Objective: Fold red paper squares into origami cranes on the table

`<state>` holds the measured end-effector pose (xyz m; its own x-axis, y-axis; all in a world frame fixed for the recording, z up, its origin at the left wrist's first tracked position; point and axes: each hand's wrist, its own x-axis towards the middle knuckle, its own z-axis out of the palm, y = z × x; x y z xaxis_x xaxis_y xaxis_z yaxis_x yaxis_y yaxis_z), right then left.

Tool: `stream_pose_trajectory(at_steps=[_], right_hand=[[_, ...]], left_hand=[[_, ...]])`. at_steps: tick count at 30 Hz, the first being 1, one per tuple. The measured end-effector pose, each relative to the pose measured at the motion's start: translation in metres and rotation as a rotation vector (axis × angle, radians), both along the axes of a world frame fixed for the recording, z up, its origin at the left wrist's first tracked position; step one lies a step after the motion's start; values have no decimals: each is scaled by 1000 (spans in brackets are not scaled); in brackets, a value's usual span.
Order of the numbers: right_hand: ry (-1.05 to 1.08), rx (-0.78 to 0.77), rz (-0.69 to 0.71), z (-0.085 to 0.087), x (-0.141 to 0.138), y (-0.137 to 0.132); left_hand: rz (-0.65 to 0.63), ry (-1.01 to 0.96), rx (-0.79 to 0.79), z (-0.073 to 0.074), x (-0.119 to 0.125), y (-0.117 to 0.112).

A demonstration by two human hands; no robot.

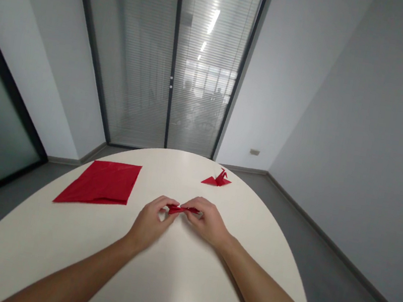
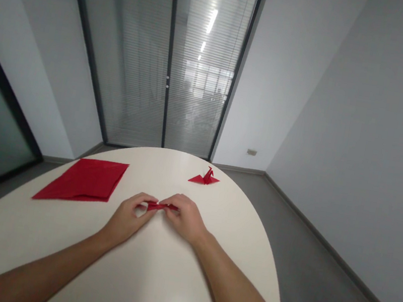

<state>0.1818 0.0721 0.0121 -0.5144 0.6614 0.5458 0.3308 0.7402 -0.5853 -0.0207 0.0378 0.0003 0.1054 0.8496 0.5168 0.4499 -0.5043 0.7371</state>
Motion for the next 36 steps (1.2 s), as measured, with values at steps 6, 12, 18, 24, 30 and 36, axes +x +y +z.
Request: stream_pose_trajectory(at_steps=[6,12,18,24,30,36], right_hand=[[31,-4,-82,-4,1,3],[290,-504,-74,-7,2,7],[537,-860,125,0,-8,3],[570,-762,99,-6,-5,9],[426,-701,85,-12,-2,11],[474,-656,113,-11,-5,10]], left_hand=[[49,150,234,-2,-11,3],[105,326,537,6,-17,-2],[40,441,651,10,-16,-3],[-9,518,483,9,-9,-10],[39,281,136,2,-5,-8],[36,163,-111,-7,-4,0]])
